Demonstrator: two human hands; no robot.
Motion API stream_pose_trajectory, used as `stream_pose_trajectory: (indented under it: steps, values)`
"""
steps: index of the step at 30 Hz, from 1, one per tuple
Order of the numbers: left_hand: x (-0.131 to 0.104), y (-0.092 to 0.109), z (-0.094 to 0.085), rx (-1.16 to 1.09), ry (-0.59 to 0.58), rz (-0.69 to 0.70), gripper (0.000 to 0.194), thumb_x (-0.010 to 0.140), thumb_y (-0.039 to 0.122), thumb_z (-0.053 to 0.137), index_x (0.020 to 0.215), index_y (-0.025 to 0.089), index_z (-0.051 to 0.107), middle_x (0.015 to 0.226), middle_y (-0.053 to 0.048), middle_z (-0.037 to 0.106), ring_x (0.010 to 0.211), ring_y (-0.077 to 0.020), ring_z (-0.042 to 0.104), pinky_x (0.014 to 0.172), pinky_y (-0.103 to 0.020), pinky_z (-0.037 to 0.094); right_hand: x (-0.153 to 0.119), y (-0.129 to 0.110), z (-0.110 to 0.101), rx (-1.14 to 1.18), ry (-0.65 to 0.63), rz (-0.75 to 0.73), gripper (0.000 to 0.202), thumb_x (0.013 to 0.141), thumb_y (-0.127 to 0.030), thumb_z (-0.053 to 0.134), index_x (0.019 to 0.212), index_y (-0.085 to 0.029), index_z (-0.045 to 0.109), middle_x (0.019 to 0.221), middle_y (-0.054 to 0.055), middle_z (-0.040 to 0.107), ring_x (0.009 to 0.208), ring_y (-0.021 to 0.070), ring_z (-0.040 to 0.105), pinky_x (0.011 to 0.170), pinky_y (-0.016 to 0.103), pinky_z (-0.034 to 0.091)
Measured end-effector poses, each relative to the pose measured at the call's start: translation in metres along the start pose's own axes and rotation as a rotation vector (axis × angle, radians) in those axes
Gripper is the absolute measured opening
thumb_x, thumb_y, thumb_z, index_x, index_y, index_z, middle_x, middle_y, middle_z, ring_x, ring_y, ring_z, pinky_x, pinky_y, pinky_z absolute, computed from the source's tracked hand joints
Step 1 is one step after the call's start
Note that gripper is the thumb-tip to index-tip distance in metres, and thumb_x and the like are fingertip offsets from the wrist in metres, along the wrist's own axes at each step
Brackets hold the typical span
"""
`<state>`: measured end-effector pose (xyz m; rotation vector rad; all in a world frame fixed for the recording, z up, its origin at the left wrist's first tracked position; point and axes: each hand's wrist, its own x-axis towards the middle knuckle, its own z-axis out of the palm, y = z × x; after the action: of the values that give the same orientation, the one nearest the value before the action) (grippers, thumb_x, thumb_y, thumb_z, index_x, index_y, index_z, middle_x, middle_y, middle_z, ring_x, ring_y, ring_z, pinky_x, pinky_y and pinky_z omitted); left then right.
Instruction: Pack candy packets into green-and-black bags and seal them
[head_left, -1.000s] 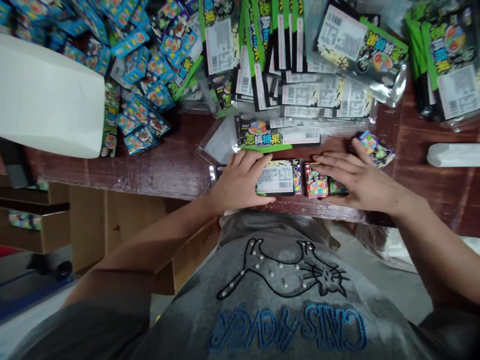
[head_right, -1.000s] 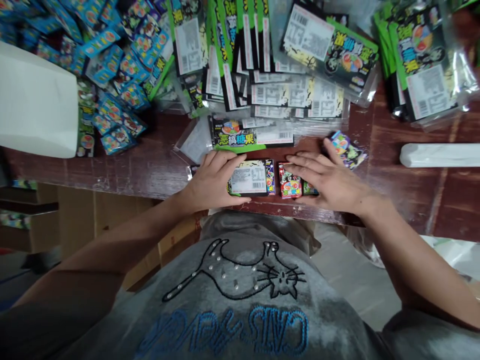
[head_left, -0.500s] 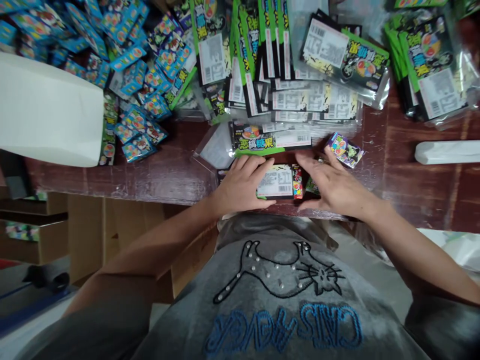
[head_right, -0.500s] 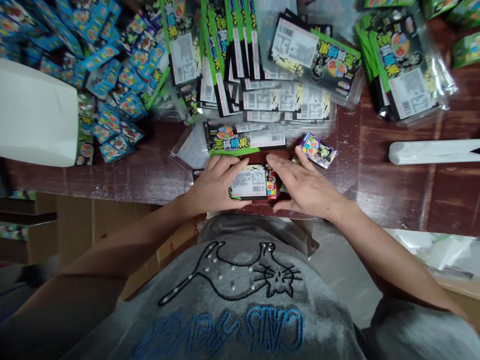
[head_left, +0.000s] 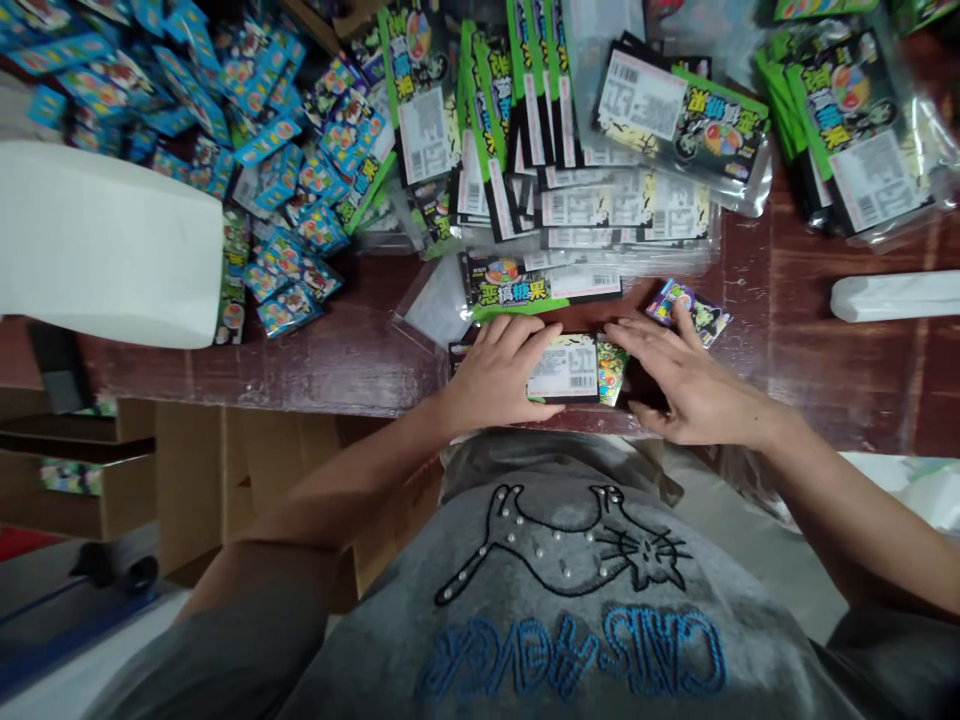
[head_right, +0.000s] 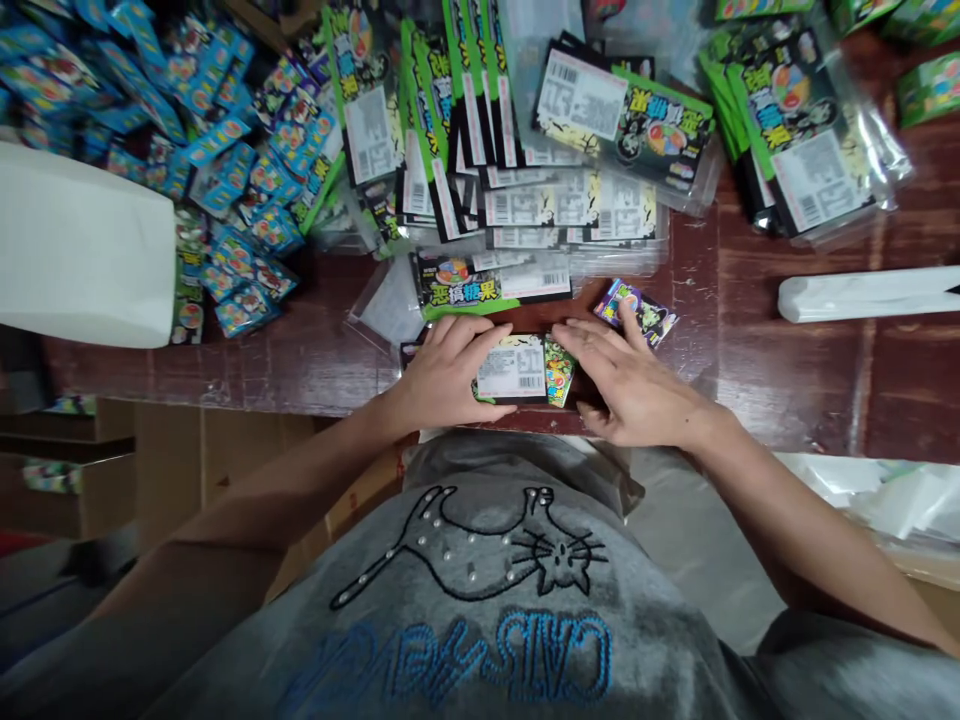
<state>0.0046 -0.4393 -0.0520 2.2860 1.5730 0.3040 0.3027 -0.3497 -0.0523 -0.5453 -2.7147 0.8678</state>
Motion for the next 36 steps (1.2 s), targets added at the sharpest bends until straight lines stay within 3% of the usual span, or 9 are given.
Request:
stream_pose_trajectory:
  steps: [3, 7, 9, 14, 19, 25, 29, 33, 36]
  values:
    - [0.001, 0.005, 0.000, 0.015, 0.028, -0.046, 0.093, 0.075, 0.055, 0.089, 0.153, 0.015, 0.056, 0.139, -0.018, 0.063, 0.125, -0.0393, 0.057, 0.112, -0.053, 0.045, -0.005, -0.007, 0.010, 0.000, 0.072, 0.040, 0.110, 0.098, -0.043, 0.071, 0.179, -0.020, 0.001, 0.167, 0.025, 0.051, 0.155, 0.0434, 0.051, 0.132, 0.082, 0.019]
    - [0.004, 0.012, -0.003, 0.099, 0.079, -0.084, 0.089, 0.079, 0.056, 0.086, 0.151, 0.013, 0.057, 0.138, -0.020, 0.065, 0.123, -0.0405, 0.059, 0.107, -0.054, 0.046, -0.006, -0.019, 0.027, -0.110, 0.304, 0.173, 0.107, 0.099, -0.041, 0.070, 0.180, -0.027, 0.001, 0.154, 0.021, 0.062, 0.139, 0.0412, 0.064, 0.130, 0.084, 0.025]
    - [0.005, 0.014, -0.004, 0.121, 0.103, -0.083, 0.086, 0.082, 0.058, 0.084, 0.150, 0.013, 0.059, 0.137, -0.020, 0.066, 0.122, -0.0402, 0.060, 0.104, -0.053, 0.046, -0.003, -0.022, 0.030, -0.175, 0.348, 0.178, 0.108, 0.099, -0.044, 0.070, 0.180, -0.028, 0.000, 0.152, 0.021, 0.061, 0.137, 0.0427, 0.064, 0.129, 0.086, 0.024]
    - [0.001, 0.015, 0.000, 0.130, 0.110, -0.086, 0.087, 0.079, 0.054, 0.086, 0.151, 0.014, 0.058, 0.137, -0.019, 0.066, 0.122, -0.0399, 0.062, 0.104, -0.053, 0.047, 0.004, -0.017, 0.017, -0.138, 0.184, 0.033, 0.107, 0.103, -0.037, 0.063, 0.179, -0.022, -0.011, 0.160, 0.023, 0.057, 0.146, 0.0425, 0.059, 0.131, 0.081, 0.030]
    - [-0.004, 0.018, 0.002, 0.131, 0.137, -0.105, 0.087, 0.074, 0.048, 0.089, 0.146, 0.010, 0.059, 0.137, -0.021, 0.067, 0.129, -0.0400, 0.064, 0.106, -0.052, 0.048, 0.011, 0.001, 0.004, -0.041, -0.021, -0.072, 0.105, 0.105, -0.029, 0.060, 0.178, -0.019, -0.014, 0.181, 0.025, 0.029, 0.168, 0.0430, 0.032, 0.130, 0.076, 0.036]
    - [0.000, 0.013, -0.019, 0.182, 0.245, -0.115, 0.078, 0.083, 0.045, 0.083, 0.147, 0.010, 0.057, 0.141, -0.022, 0.066, 0.131, -0.0393, 0.064, 0.109, -0.052, 0.046, 0.026, 0.013, -0.010, -0.059, 0.136, -0.103, 0.111, 0.100, -0.040, 0.073, 0.180, -0.023, -0.003, 0.168, 0.023, 0.050, 0.152, 0.0423, 0.056, 0.129, 0.075, 0.040]
    - [0.005, 0.005, -0.028, 0.147, 0.185, -0.091, 0.083, 0.080, 0.045, 0.086, 0.150, 0.014, 0.055, 0.145, -0.020, 0.065, 0.133, -0.0394, 0.062, 0.112, -0.051, 0.044, 0.037, 0.008, -0.016, -0.117, 0.133, -0.169, 0.107, 0.099, -0.033, 0.072, 0.180, -0.020, 0.003, 0.165, 0.024, 0.054, 0.148, 0.0421, 0.059, 0.127, 0.073, 0.045]
    - [0.007, 0.002, -0.026, 0.121, 0.154, -0.123, 0.087, 0.077, 0.047, 0.088, 0.150, 0.013, 0.055, 0.145, -0.020, 0.067, 0.129, -0.0398, 0.063, 0.109, -0.051, 0.045, 0.044, 0.004, -0.020, -0.145, 0.070, -0.227, 0.107, 0.100, -0.026, 0.067, 0.179, -0.017, -0.005, 0.171, 0.025, 0.047, 0.156, 0.0416, 0.052, 0.128, 0.072, 0.044]
    - [0.008, 0.001, -0.025, 0.101, 0.154, -0.169, 0.086, 0.077, 0.048, 0.087, 0.149, 0.013, 0.056, 0.141, -0.020, 0.069, 0.127, -0.0407, 0.064, 0.107, -0.052, 0.045, 0.045, 0.006, -0.026, -0.173, 0.058, -0.215, 0.108, 0.100, -0.027, 0.065, 0.179, -0.018, -0.009, 0.170, 0.024, 0.049, 0.155, 0.0412, 0.054, 0.128, 0.072, 0.043]
